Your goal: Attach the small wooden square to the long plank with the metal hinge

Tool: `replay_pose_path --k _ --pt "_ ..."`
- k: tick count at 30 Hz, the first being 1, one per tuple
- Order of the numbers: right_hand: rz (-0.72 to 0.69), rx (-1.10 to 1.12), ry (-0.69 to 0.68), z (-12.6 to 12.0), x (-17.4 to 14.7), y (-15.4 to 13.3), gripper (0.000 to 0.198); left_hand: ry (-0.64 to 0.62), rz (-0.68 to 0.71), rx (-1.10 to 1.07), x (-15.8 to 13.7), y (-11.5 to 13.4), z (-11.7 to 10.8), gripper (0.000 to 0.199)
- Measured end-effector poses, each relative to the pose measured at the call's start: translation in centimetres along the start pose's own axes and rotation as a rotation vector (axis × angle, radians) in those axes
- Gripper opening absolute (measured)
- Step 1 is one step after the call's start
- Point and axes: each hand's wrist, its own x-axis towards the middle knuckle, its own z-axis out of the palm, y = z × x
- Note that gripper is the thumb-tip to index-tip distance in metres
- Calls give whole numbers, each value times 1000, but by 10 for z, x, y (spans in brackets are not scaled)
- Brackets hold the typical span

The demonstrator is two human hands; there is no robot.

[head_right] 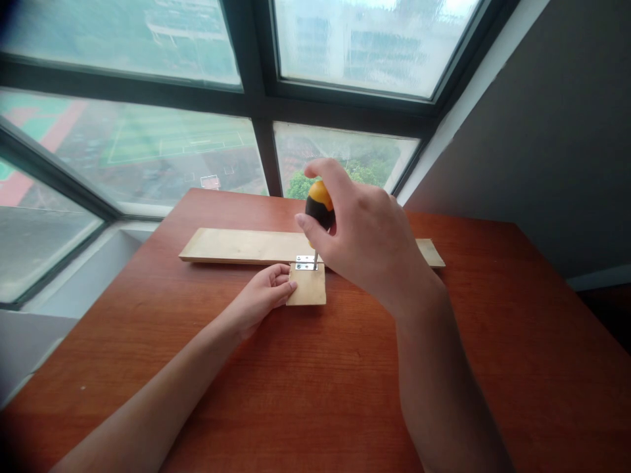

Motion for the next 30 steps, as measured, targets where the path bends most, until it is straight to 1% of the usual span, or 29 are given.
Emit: replay_pose_path --k 9,13,16,19,23,25,30 --pt "12 -61 147 -8 -1 7 34 -12 19 135 1 1 -4 19" --pt "7 -61 160 -10 -1 9 33 -35 27 219 4 2 -10 24" --pt "26 -57 145 -9 -1 10 34 -46 85 357 5 5 -18 26" --pt "30 -51 131 -10 -1 10 34 11 199 591 6 9 -29 20" --pt "24 -49 137 -10 -1 9 33 168 326 920 5 16 -38 14" --pt "24 -51 134 -10 0 9 34 199 357 1004 4 18 -38 14" --pt "20 -45 147 -8 0 9 30 239 383 1104 4 18 -36 13"
